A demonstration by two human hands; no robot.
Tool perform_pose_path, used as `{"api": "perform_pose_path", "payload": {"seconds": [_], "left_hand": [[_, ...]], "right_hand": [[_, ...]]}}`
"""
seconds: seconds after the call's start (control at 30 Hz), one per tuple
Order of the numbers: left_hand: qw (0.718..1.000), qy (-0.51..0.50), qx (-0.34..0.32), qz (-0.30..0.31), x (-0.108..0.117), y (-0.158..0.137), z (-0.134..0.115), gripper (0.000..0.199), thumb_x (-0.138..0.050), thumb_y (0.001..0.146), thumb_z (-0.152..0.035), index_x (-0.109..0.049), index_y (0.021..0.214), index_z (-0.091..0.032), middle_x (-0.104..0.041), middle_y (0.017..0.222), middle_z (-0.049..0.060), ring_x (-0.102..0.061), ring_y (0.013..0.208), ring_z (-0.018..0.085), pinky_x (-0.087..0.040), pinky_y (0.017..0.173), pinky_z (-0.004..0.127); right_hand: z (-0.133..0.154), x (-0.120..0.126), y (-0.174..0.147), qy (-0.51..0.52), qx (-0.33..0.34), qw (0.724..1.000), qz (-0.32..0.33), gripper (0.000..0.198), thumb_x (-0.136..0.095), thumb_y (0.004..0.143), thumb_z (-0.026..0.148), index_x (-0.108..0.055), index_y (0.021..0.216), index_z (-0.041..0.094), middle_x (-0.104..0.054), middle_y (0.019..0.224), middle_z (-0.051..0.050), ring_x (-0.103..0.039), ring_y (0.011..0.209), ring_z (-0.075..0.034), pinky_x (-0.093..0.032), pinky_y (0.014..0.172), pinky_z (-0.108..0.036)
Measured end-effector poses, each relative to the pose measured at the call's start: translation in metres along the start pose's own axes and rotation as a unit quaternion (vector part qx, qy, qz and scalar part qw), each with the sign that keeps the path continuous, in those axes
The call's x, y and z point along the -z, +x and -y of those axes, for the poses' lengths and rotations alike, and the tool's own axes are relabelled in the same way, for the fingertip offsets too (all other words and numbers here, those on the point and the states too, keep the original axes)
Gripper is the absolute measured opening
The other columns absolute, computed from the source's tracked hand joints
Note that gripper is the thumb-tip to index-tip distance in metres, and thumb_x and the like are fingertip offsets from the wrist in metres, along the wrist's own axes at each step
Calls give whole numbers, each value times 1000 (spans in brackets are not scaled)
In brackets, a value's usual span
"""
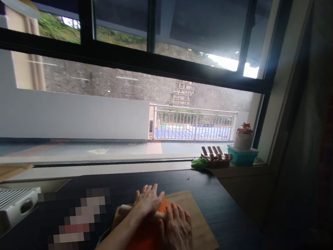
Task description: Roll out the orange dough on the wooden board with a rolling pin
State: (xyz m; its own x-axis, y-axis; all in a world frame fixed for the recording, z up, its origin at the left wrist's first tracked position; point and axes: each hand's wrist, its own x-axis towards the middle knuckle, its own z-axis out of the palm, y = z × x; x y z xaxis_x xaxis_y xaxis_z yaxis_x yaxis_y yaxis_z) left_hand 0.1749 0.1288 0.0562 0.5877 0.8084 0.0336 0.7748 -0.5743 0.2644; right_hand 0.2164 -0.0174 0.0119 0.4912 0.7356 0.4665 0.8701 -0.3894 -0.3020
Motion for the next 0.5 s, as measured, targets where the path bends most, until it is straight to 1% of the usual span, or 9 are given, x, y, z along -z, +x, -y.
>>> {"api": "perform_pose_path", "payload": {"seconds": [0.1, 0.2, 0.3, 0.37, 0.43, 0.5], "left_hand": [[1000, 5, -12, -7, -1, -14, 4, 67, -30, 86, -54, -42, 139, -14, -44, 144, 16, -30, 137, 34, -19, 110, 59], [1000, 18, -17, -9, 2, -34, 6, 65, -30, 87, -52, -43, 139, -15, -44, 144, 14, -30, 138, 32, -16, 111, 57], [999, 34, -27, 0, 9, -56, 8, 64, -30, 88, -48, -42, 140, -13, -41, 146, 14, -28, 139, 30, -15, 113, 55], [999, 41, -32, -2, 13, -71, 9, 61, -30, 89, -45, -43, 139, -14, -41, 147, 13, -29, 139, 28, -14, 115, 52], [998, 46, -35, -7, 16, -83, 10, 58, -29, 89, -43, -44, 139, -16, -40, 147, 11, -29, 139, 27, -14, 115, 50], [998, 50, -38, -6, 18, -89, 11, 57, -29, 89, -41, -45, 138, -17, -40, 147, 11, -28, 140, 26, -14, 115, 51]], "right_hand": [[4, 4, -13, 17, 4, 1000, -5, 40, -39, 94, 33, -56, 128, 22, -56, 132, -9, -50, 121, -28, -29, 107, -46], [7, 11, -28, 41, 18, 999, -15, 40, -39, 94, 37, -56, 128, 25, -58, 130, -7, -52, 118, -27, -30, 106, -45], [7, 14, -46, 55, 42, 997, -30, 43, -37, 94, 43, -53, 132, 28, -57, 132, -4, -49, 121, -27, -31, 107, -43], [6, 16, -55, 61, 59, 996, -40, 45, -38, 94, 46, -53, 132, 28, -55, 134, -4, -48, 124, -27, -32, 107, -42], [5, 21, -55, 71, 69, 994, -39, 39, -39, 94, 44, -58, 126, 30, -58, 131, -3, -51, 121, -26, -35, 104, -41], [6, 28, -42, 83, 62, 994, -28, 34, -37, 95, 36, -63, 117, 31, -61, 126, -2, -55, 115, -24, -39, 100, -38]]}}
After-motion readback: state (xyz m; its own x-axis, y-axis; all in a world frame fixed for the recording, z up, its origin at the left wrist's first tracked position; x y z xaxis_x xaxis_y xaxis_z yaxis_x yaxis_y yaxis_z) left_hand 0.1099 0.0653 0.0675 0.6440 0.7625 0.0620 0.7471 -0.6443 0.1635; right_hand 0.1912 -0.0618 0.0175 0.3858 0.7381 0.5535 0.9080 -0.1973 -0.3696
